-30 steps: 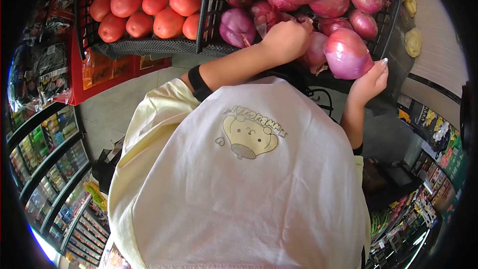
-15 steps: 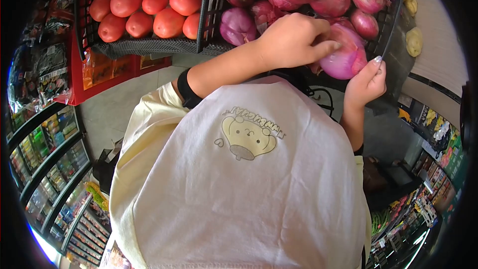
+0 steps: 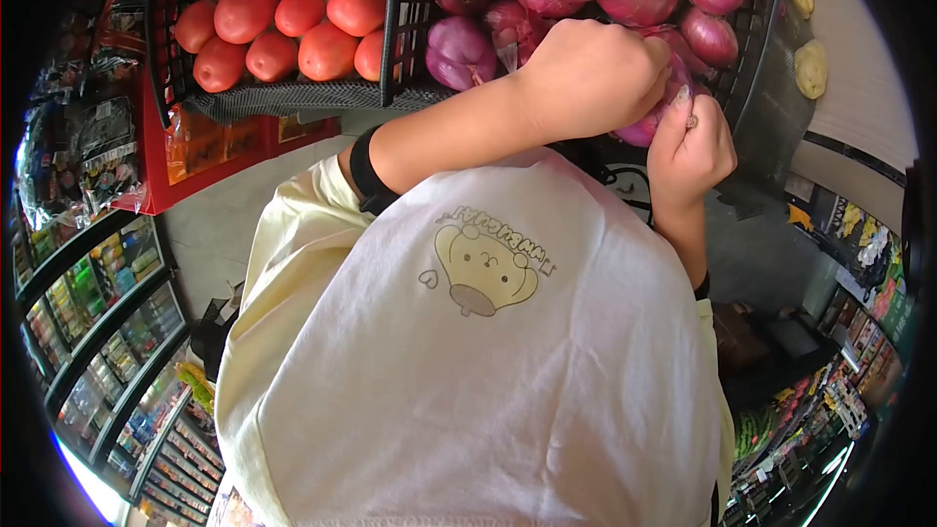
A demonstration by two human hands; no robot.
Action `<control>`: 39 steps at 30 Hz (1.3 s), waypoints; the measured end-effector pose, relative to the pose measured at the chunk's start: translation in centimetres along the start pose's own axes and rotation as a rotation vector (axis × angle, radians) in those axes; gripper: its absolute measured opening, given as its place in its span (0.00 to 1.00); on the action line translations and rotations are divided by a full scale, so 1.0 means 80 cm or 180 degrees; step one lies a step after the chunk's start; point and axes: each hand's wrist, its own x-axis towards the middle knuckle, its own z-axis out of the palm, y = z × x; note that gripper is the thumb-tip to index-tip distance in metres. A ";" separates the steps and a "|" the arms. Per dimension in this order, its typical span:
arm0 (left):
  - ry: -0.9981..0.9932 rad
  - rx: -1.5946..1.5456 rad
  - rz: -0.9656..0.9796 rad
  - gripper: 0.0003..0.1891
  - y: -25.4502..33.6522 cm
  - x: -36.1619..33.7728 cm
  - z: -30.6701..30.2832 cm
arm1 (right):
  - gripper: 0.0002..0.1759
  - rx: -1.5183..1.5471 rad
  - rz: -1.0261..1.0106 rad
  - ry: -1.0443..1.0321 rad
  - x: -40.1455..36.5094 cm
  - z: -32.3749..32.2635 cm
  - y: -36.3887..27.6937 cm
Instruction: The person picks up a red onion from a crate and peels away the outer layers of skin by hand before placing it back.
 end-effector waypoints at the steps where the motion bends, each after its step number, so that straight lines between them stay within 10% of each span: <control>1: -0.0001 0.0001 0.0000 0.10 -0.001 0.000 0.000 | 0.13 0.0012 -0.0007 -0.0040 0.000 0.000 0.000; 39: -0.0069 -0.0073 -0.0453 0.13 -0.010 -0.004 -0.011 | 0.11 0.0055 0.0103 -0.0093 -0.001 -0.002 0.007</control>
